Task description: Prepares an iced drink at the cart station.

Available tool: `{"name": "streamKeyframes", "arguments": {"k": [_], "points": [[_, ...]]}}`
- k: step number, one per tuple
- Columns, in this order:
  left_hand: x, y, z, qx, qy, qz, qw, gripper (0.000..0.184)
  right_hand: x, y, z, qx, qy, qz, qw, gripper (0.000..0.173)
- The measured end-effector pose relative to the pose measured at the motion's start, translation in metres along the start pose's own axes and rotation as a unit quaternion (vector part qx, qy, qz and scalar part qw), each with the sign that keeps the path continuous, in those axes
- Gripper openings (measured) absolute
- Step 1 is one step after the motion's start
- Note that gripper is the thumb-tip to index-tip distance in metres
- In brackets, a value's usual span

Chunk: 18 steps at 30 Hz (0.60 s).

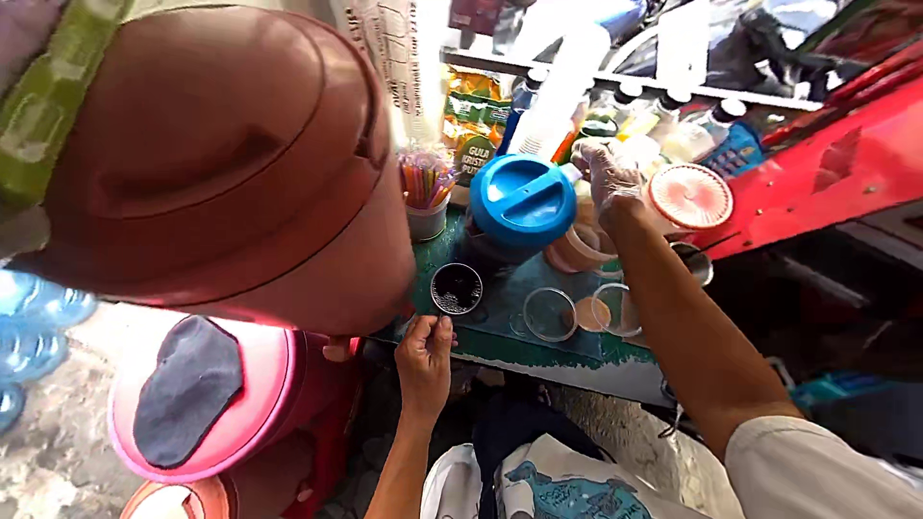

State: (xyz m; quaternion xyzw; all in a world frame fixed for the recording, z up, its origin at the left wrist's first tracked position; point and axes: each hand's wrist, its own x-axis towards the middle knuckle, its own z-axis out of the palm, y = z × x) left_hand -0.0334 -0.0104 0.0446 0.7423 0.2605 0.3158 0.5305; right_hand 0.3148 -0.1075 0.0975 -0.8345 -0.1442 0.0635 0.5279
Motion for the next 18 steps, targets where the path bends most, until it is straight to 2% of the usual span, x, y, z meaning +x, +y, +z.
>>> {"name": "streamKeyframes", "arguments": {"k": [1, 3, 5, 7, 10, 13, 16, 18], "points": [[0.0, 0.002, -0.001, -0.004, -0.008, 0.004, 1.0, 0.027, -0.019, -0.01, -0.016, 0.047, 0.007, -0.023, 0.999, 0.045], [0.001, 0.005, -0.002, -0.015, -0.027, 0.011, 0.999, 0.025, -0.076, -0.024, -0.043, 0.043, -0.009, -0.08, 0.996, 0.07], [0.002, 0.007, -0.002, -0.026, -0.046, 0.02, 0.998, 0.025, -0.145, -0.027, -0.051, -0.035, -0.033, -0.116, 0.992, 0.093], [0.004, 0.01, -0.003, -0.031, -0.07, 0.025, 0.997, 0.025, -0.194, -0.011, -0.034, -0.137, -0.036, -0.139, 0.98, 0.11], [0.006, 0.012, -0.003, -0.034, -0.101, 0.023, 0.994, 0.024, -0.222, 0.033, -0.002, -0.254, -0.017, -0.131, 0.958, 0.115], [0.009, 0.012, -0.001, -0.039, -0.128, 0.025, 0.991, 0.023, -0.222, 0.05, 0.013, -0.297, -0.04, -0.068, 0.952, 0.117], [0.013, 0.011, 0.004, -0.032, -0.153, 0.028, 0.987, 0.024, -0.219, 0.06, 0.021, -0.293, -0.039, -0.026, 0.955, 0.108], [0.015, 0.011, 0.009, -0.031, -0.165, 0.028, 0.985, 0.023, -0.22, 0.067, 0.027, -0.269, -0.006, -0.033, 0.963, 0.098]]}}
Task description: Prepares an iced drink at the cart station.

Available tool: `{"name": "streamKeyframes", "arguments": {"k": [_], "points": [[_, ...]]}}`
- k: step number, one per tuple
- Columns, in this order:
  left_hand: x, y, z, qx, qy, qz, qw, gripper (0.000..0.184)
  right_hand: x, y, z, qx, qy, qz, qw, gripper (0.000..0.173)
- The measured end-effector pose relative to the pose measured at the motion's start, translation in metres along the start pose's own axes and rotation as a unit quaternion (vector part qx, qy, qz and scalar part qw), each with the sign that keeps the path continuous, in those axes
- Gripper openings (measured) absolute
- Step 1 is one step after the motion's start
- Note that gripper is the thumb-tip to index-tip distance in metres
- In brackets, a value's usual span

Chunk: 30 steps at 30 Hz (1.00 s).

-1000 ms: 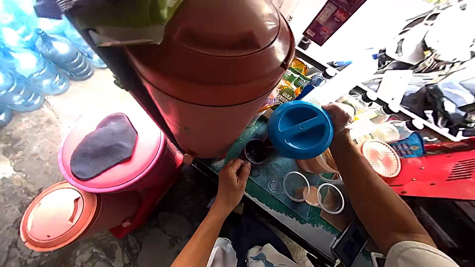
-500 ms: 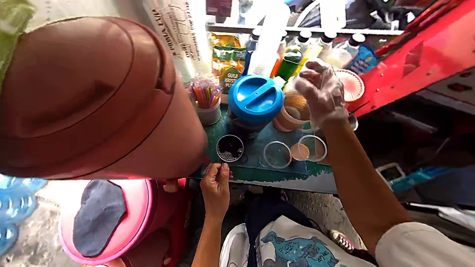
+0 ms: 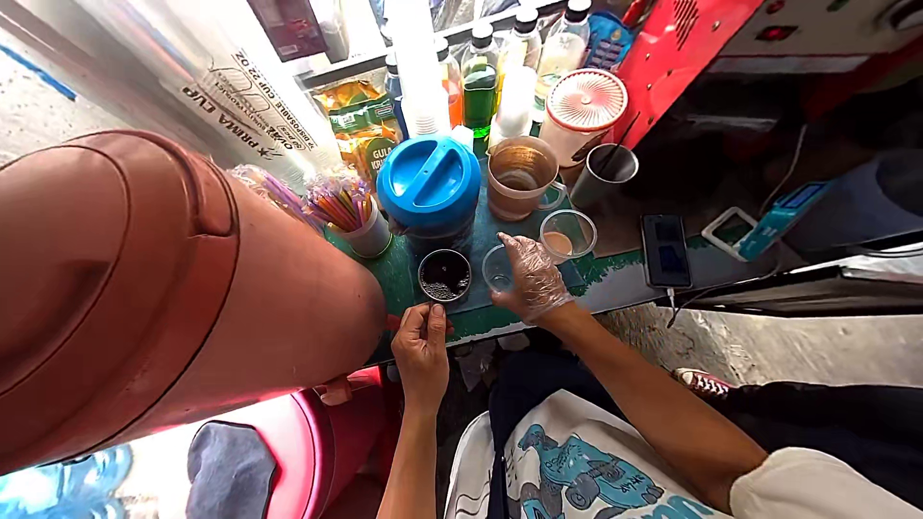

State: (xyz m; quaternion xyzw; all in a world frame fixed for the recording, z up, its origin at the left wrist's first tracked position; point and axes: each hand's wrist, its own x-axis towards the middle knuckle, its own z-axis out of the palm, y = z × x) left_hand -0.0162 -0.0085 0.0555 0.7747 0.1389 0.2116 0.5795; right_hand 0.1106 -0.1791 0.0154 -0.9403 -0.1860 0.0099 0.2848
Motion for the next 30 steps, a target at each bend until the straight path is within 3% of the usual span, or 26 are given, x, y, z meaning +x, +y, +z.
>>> {"name": "streamKeyframes", "arguments": {"k": [4, 12, 21, 30], "points": [[0.007, -0.007, 0.009, 0.068, -0.012, 0.025, 0.997, 0.022, -0.006, -0.004, 0.006, 0.042, 0.078, -0.003, 0.996, 0.103], [0.015, -0.016, 0.03, 0.231, -0.019, 0.129, 0.964, 0.018, -0.009, -0.016, 0.008, 0.073, 0.122, -0.006, 0.99, 0.109], [0.023, -0.027, 0.045, 0.273, -0.062, 0.189, 0.941, 0.009, -0.007, -0.01, 0.015, 0.111, 0.125, -0.002, 0.986, 0.112], [0.032, -0.042, 0.054, 0.267, -0.098, 0.226, 0.932, 0.008, -0.007, -0.005, 0.018, 0.133, 0.124, -0.002, 0.983, 0.127]]}}
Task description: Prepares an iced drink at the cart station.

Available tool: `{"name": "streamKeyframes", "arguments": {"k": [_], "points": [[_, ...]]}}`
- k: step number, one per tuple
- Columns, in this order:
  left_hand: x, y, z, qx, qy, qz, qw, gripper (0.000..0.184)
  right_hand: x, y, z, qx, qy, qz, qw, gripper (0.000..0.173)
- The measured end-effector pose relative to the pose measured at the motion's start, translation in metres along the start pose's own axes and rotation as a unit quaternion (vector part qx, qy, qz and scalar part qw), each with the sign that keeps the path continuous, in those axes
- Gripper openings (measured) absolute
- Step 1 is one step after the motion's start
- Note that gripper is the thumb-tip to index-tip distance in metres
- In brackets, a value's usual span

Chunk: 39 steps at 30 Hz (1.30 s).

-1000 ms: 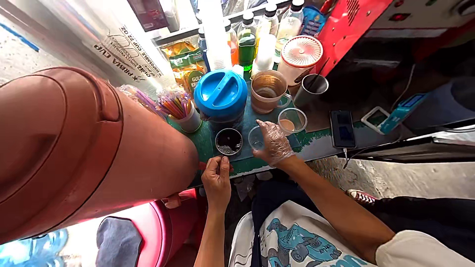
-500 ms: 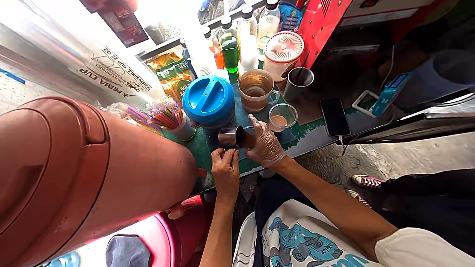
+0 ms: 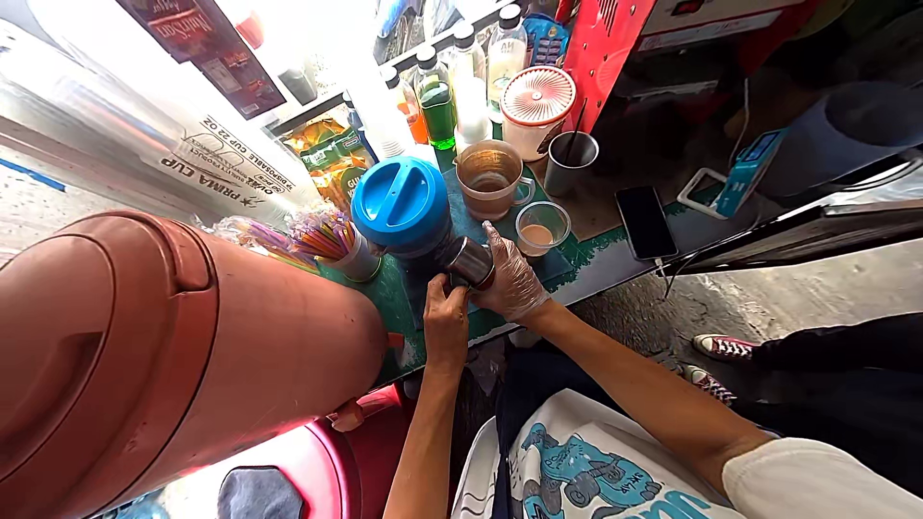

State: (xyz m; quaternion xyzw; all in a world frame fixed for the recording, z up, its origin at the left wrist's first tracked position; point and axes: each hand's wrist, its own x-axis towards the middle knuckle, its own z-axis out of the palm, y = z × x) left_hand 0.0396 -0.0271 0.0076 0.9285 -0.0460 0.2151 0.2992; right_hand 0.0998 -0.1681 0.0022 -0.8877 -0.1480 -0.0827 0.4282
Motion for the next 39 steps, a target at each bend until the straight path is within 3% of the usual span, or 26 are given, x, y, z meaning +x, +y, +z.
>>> {"name": "streamKeyframes", "arguments": {"k": [3, 6, 8, 12, 16, 20, 24, 28, 31, 34, 39], "points": [[-0.001, 0.0, 0.0, -0.032, 0.016, 0.002, 0.999, 0.008, -0.005, -0.009, -0.018, -0.032, -0.026, -0.004, 0.999, 0.133], [-0.003, 0.003, -0.003, -0.069, 0.064, -0.022, 0.995, 0.012, -0.001, -0.017, -0.069, -0.092, -0.037, 0.003, 0.995, 0.112], [-0.011, 0.004, -0.004, -0.097, 0.103, -0.062, 0.988, 0.017, 0.012, 0.0, -0.099, -0.114, -0.026, 0.01, 0.993, 0.102], [-0.043, -0.003, 0.0, -0.14, 0.134, -0.206, 0.959, 0.023, 0.046, 0.06, -0.104, -0.161, -0.093, 0.067, 0.98, 0.109], [-0.066, -0.028, 0.019, -0.172, 0.054, -0.376, 0.909, 0.03, 0.054, 0.081, -0.091, -0.082, -0.103, 0.064, 0.989, 0.085], [-0.066, -0.042, 0.02, -0.18, -0.03, -0.45, 0.874, 0.039, 0.043, 0.07, -0.114, -0.102, -0.086, 0.027, 0.991, 0.089], [-0.082, 0.017, -0.024, -0.103, -0.02, -0.39, 0.915, 0.07, 0.018, 0.009, -0.177, -0.167, -0.128, -0.037, 0.977, 0.1], [-0.119, 0.117, -0.057, -0.218, 0.006, -0.184, 0.958, 0.086, -0.03, -0.073, -0.223, -0.178, -0.194, -0.14, 0.955, 0.1], [-0.147, 0.17, -0.078, -0.294, 0.045, -0.093, 0.95, 0.108, -0.074, -0.114, -0.218, -0.133, -0.247, -0.253, 0.926, 0.093], [-0.184, 0.189, -0.099, -0.334, 0.146, -0.111, 0.925, 0.109, -0.123, -0.164, -0.189, -0.083, -0.292, -0.325, 0.895, 0.093], [-0.266, 0.168, -0.158, -0.316, 0.329, -0.23, 0.86, 0.08, -0.2, -0.248, -0.107, -0.017, -0.33, -0.408, 0.851, 0.095]]}}
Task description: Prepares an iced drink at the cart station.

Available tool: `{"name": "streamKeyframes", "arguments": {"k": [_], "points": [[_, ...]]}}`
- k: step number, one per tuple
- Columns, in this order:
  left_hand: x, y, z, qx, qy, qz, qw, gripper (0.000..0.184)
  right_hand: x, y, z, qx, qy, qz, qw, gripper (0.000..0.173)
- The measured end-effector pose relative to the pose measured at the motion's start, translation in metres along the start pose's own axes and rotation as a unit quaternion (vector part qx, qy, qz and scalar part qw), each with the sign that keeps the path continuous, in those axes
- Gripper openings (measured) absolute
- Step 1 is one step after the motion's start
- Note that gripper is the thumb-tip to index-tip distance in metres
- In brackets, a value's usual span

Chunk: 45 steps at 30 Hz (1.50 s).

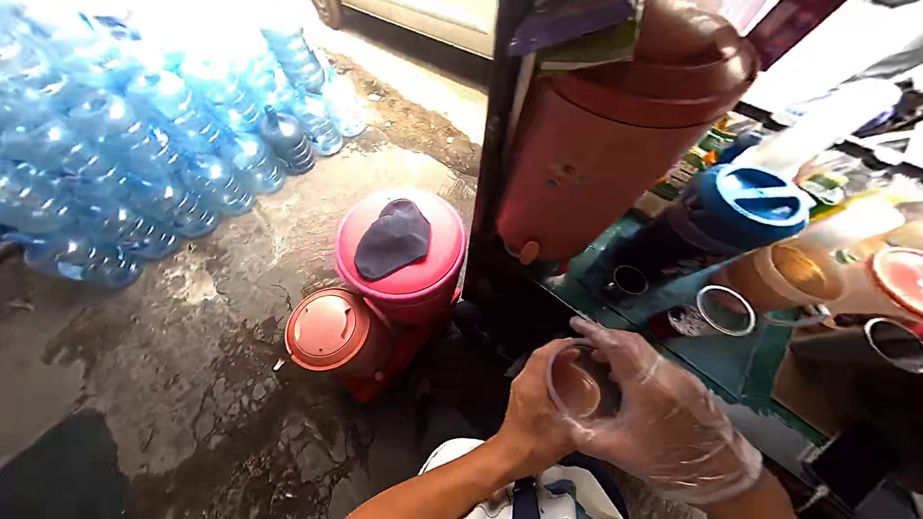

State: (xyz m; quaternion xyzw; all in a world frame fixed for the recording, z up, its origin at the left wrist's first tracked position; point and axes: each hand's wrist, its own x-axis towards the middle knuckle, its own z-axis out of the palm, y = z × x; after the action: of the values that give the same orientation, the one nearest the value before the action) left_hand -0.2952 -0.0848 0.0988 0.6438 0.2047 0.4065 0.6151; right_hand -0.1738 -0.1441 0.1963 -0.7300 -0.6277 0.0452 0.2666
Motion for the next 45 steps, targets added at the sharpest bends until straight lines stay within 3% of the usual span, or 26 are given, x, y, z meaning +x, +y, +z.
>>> {"name": "streamKeyframes", "arguments": {"k": [2, 4, 6, 7, 9, 11, 15, 17, 20, 21, 24, 28, 29, 31, 32, 34, 36, 40, 42, 45], "points": [[-0.002, -0.003, -0.054, 0.008, 0.06, 0.007, 0.998, 0.078, 0.04, -0.025, 0.029, 0.081, -0.058, -0.055, 0.994, 0.1], [-0.006, -0.012, -0.112, 0.033, 0.11, 0.021, 0.993, 0.084, 0.099, -0.032, 0.062, 0.214, -0.152, -0.048, 0.964, 0.096], [-0.014, -0.018, -0.172, 0.058, 0.144, 0.035, 0.987, 0.089, 0.17, -0.026, 0.123, 0.253, -0.178, 0.09, 0.947, 0.065], [-0.018, -0.02, -0.203, 0.069, 0.158, 0.037, 0.984, 0.09, 0.207, -0.016, 0.167, 0.222, -0.167, 0.183, 0.943, 0.061], [-0.031, -0.018, -0.26, 0.094, 0.19, 0.03, 0.977, 0.091, 0.269, 0.009, 0.261, 0.139, -0.166, 0.321, 0.922, 0.072], [-0.045, -0.013, -0.308, 0.124, 0.239, 0.021, 0.963, 0.091, 0.3, 0.02, 0.326, 0.096, -0.197, 0.378, 0.899, 0.071], [-0.068, 0.003, -0.386, 0.149, 0.336, 0.019, 0.93, 0.091, 0.325, -0.014, 0.332, 0.104, -0.178, 0.34, 0.917, 0.04], [-0.075, 0.007, -0.416, 0.155, 0.383, 0.03, 0.91, 0.089, 0.331, -0.053, 0.316, 0.203, -0.162, 0.275, 0.926, 0.031], [-0.078, 0.011, -0.453, 0.165, 0.423, 0.058, 0.889, 0.086, 0.343, -0.135, 0.292, 0.353, -0.204, 0.189, 0.893, 0.012], [-0.077, 0.013, -0.462, 0.17, 0.435, 0.067, 0.882, 0.085, 0.345, -0.157, 0.287, 0.386, -0.226, 0.169, 0.878, 0.007], [-0.078, 0.019, -0.482, 0.193, 0.467, 0.087, 0.859, 0.083, 0.336, -0.188, 0.288, 0.457, -0.302, 0.145, 0.824, 0.013], [-0.079, 0.019, -0.496, 0.206, 0.479, 0.092, 0.848, 0.084, 0.3, -0.168, 0.359, 0.479, -0.396, 0.155, 0.768, 0.013], [-0.081, 0.017, -0.497, 0.205, 0.48, 0.09, 0.848, 0.085, 0.289, -0.161, 0.382, 0.44, -0.412, 0.15, 0.784, 0.015], [-0.083, 0.014, -0.494, 0.199, 0.48, 0.077, 0.851, 0.085, 0.268, -0.154, 0.417, 0.234, -0.445, 0.118, 0.857, 0.018], [-0.082, 0.013, -0.493, 0.198, 0.479, 0.069, 0.852, 0.085, 0.261, -0.159, 0.424, 0.132, -0.469, 0.097, 0.868, 0.026], [-0.08, 0.01, -0.491, 0.206, 0.483, 0.052, 0.849, 0.085, 0.257, -0.174, 0.428, 0.016, -0.517, 0.063, 0.853, 0.048], [-0.08, 0.005, -0.486, 0.208, 0.484, 0.04, 0.849, 0.086, 0.266, -0.181, 0.415, -0.026, -0.544, 0.054, 0.837, 0.068], [-0.07, -0.002, -0.476, 0.193, 0.474, 0.044, 0.858, 0.085, 0.336, -0.141, 0.364, -0.068, -0.334, 0.034, 0.939, 0.051], [-0.063, -0.003, -0.47, 0.184, 0.468, 0.044, 0.863, 0.085, 0.378, -0.096, 0.356, -0.159, -0.321, 0.028, 0.933, 0.065], [-0.049, -0.008, -0.462, 0.153, 0.457, 0.053, 0.875, 0.085, 0.412, -0.046, 0.377, -0.268, -0.433, -0.007, 0.861, 0.044]]}}
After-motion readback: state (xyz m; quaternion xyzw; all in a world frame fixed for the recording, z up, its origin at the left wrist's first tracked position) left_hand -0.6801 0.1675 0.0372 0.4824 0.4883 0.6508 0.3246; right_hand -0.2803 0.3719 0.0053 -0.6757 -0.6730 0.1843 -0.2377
